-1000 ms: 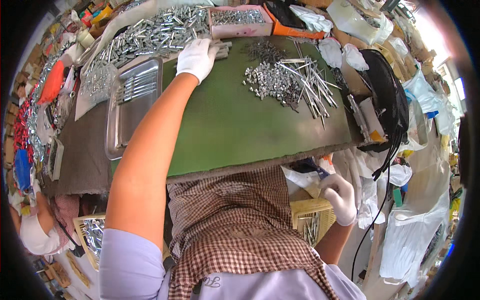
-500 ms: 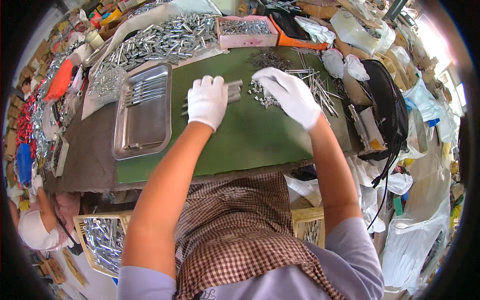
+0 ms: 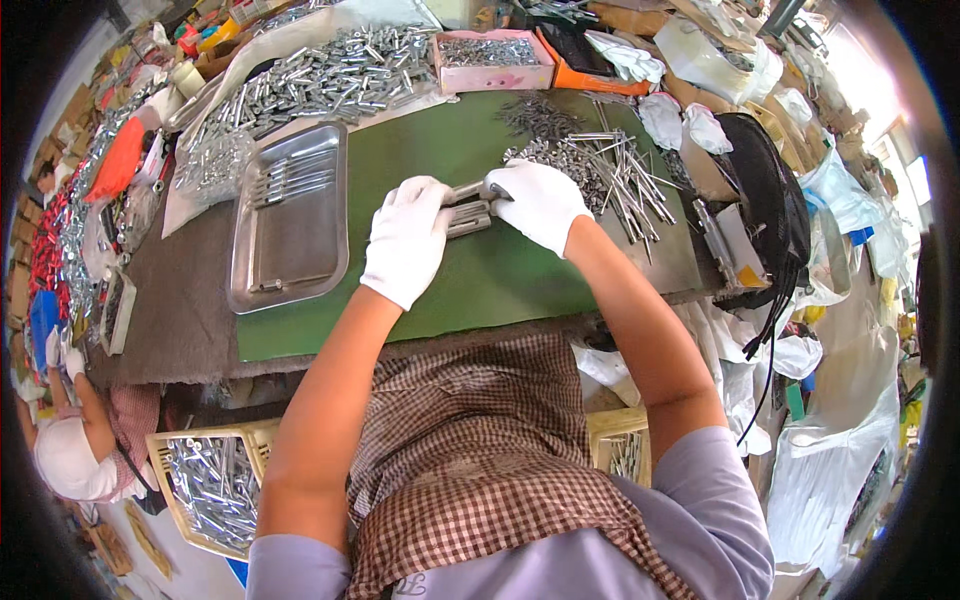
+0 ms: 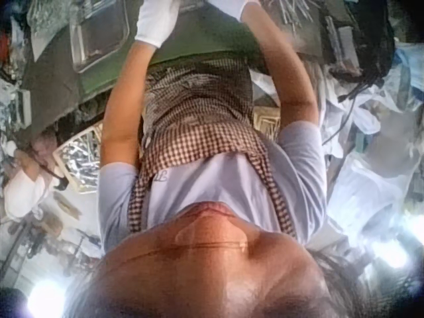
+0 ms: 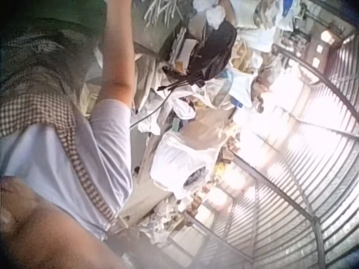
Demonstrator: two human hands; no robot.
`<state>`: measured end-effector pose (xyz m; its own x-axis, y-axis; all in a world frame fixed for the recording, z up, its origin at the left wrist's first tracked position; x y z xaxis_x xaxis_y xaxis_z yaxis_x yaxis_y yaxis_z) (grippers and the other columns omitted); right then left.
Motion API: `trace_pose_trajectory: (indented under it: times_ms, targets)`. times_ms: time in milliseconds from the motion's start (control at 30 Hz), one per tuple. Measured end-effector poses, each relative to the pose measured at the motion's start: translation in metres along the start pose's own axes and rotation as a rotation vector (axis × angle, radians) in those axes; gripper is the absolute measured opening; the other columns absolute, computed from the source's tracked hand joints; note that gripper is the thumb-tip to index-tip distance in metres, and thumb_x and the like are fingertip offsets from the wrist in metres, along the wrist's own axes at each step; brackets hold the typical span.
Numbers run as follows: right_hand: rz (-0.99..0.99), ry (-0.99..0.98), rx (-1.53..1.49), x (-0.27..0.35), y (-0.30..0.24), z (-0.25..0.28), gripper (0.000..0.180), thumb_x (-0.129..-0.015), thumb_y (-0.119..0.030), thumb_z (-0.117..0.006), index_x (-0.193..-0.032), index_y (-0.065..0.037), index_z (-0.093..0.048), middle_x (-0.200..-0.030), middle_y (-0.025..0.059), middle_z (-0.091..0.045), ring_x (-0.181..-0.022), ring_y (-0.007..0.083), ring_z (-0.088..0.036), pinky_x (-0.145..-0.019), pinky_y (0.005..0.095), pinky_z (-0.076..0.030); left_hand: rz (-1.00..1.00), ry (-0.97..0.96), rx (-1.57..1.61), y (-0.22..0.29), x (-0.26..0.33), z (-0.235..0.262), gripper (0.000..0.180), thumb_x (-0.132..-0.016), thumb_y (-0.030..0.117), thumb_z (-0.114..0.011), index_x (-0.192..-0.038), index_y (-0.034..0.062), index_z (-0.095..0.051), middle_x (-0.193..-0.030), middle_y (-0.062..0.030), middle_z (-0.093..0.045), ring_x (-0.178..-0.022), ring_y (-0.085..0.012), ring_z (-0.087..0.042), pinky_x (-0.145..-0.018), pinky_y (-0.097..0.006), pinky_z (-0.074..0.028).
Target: Assembling small metal rods and pins on a workstation.
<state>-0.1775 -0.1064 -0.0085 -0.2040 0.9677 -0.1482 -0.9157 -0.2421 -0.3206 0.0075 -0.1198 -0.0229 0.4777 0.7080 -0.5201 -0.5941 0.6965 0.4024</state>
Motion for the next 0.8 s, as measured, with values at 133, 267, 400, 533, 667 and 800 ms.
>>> trace_pose_trajectory:
  times_ms: [133, 267, 400, 533, 667, 800]
  targets:
    - [0.036, 0.022, 0.051, 0.007, 0.007, -0.003, 0.019, -0.089, -0.027, -0.061, -0.097, -0.011, -0.066, -0.096, 0.0146, -0.063, -0.094, 0.0364, -0.062, -0.082, 0.0461, -0.050, -0.029, -0.093, -0.013, 0.011, 0.011, 0.007, 0.026, -0.079, 0.016, -0.074, -0.103, 0.0096, -0.066, -0.110, -0.0095, -0.061, -0.106, -0.0342, -0.057, -0.094, -0.043, -0.046]
    - [-0.146, 0.137, 0.013, 0.020, 0.032, 0.039, 0.018, -0.090, -0.025, -0.060, -0.096, -0.010, -0.066, -0.098, 0.0144, -0.064, -0.095, 0.0358, -0.063, -0.084, 0.0442, -0.050, -0.125, -0.115, -0.095, 0.019, 0.015, 0.009, 0.027, -0.076, 0.020, -0.078, -0.099, 0.0114, -0.067, -0.115, -0.0066, -0.059, -0.110, -0.0333, -0.056, -0.092, -0.046, -0.047]
    - [-0.170, 0.106, 0.065, 0.023, 0.062, 0.037, 0.018, -0.090, -0.022, -0.060, -0.095, -0.008, -0.068, -0.099, 0.0151, -0.066, -0.095, 0.0352, -0.063, -0.084, 0.0444, -0.050, -0.114, -0.141, -0.075, 0.020, 0.014, 0.005, 0.027, -0.076, 0.021, -0.078, -0.098, 0.0114, -0.067, -0.114, -0.0065, -0.059, -0.112, -0.0329, -0.056, -0.093, -0.046, -0.046]
    - [-0.082, 0.148, 0.077, 0.038, 0.064, 0.038, 0.018, -0.091, -0.020, -0.057, -0.098, -0.007, -0.067, -0.096, 0.0163, -0.065, -0.092, 0.0363, -0.063, -0.082, 0.0446, -0.050, -0.141, -0.082, -0.067, 0.020, 0.018, 0.003, 0.027, -0.073, 0.017, -0.079, -0.095, 0.0102, -0.065, -0.114, -0.0065, -0.059, -0.114, -0.0337, -0.056, -0.095, -0.047, -0.046]
    - [0.002, 0.409, -0.146, 0.081, 0.032, 0.066, 0.026, -0.098, -0.016, -0.053, -0.116, -0.008, -0.068, -0.092, 0.0127, -0.066, -0.082, 0.0263, -0.065, -0.076, 0.0357, -0.052, -0.215, 0.010, -0.038, 0.034, 0.022, 0.016, 0.030, -0.073, 0.014, -0.079, -0.098, 0.0095, -0.063, -0.108, -0.0078, -0.062, -0.112, -0.0368, -0.058, -0.096, -0.050, -0.045]
    - [-0.423, 0.088, -0.807, 0.123, -0.008, 0.044, 0.032, -0.102, -0.020, -0.052, -0.130, -0.007, -0.061, -0.089, 0.0060, -0.069, -0.061, 0.0080, -0.055, -0.059, 0.0250, -0.047, -0.284, -0.069, -0.034, 0.059, 0.020, 0.034, 0.031, -0.078, 0.016, -0.076, -0.105, 0.0097, -0.061, -0.105, -0.0092, -0.065, -0.101, -0.0366, -0.063, -0.089, -0.048, -0.049]
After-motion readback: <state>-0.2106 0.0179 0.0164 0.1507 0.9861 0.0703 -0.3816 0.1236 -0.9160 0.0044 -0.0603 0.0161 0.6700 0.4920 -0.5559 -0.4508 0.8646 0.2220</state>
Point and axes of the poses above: each hand's wrist, its own x-axis away from the middle knuckle, its own z-axis out of the back of the hand, y = z × x, the point moved 4 cm from there along -x, towards the middle knuckle
